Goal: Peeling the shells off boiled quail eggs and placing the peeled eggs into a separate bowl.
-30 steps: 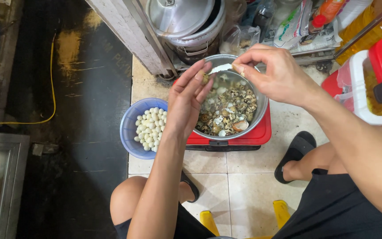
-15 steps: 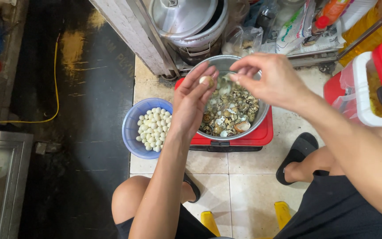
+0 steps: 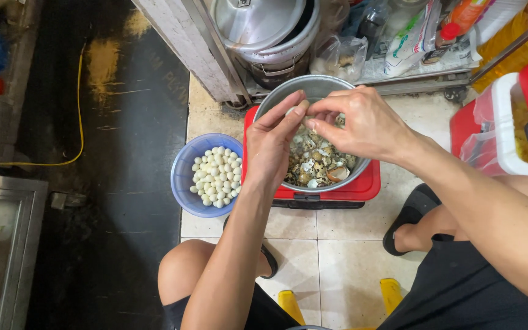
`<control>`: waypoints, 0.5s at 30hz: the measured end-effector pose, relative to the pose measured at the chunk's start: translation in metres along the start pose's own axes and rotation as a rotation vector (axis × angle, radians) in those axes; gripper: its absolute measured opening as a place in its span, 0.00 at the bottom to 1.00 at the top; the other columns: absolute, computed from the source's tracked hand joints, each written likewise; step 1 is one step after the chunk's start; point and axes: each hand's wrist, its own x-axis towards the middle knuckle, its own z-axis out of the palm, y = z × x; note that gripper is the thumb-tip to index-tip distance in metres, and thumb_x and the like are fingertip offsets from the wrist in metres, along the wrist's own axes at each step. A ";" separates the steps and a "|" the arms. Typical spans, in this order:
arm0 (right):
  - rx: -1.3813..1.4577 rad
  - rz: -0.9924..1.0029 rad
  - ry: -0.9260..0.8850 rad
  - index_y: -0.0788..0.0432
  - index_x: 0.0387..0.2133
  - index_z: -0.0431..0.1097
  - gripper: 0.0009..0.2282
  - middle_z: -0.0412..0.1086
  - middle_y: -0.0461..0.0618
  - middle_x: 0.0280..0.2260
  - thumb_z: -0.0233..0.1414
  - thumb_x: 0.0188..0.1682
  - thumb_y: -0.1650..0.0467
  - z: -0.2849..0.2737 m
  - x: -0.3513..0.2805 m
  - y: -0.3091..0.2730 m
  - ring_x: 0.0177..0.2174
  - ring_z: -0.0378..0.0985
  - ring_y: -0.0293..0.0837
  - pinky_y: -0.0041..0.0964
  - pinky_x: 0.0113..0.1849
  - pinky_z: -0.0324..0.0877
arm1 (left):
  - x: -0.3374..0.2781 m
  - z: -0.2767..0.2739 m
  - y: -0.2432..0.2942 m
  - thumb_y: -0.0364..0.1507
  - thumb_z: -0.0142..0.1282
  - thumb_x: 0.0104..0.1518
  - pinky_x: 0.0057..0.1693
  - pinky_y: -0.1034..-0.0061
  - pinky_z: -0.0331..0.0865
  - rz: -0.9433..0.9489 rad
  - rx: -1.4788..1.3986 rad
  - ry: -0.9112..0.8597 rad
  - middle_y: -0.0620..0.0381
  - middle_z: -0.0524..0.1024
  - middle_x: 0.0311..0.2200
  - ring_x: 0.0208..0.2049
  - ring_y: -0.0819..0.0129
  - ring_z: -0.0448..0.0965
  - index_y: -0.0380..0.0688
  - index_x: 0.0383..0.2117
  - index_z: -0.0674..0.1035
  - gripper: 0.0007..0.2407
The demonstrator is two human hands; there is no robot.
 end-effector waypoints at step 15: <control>0.130 0.095 0.082 0.63 0.36 0.79 0.09 0.79 0.54 0.28 0.57 0.47 0.70 0.008 -0.005 0.016 0.27 0.84 0.41 0.36 0.32 0.76 | 0.001 0.003 -0.003 0.24 0.56 0.63 0.60 0.71 0.73 0.011 -0.071 -0.039 0.42 0.77 0.55 0.57 0.61 0.78 0.32 0.58 0.74 0.17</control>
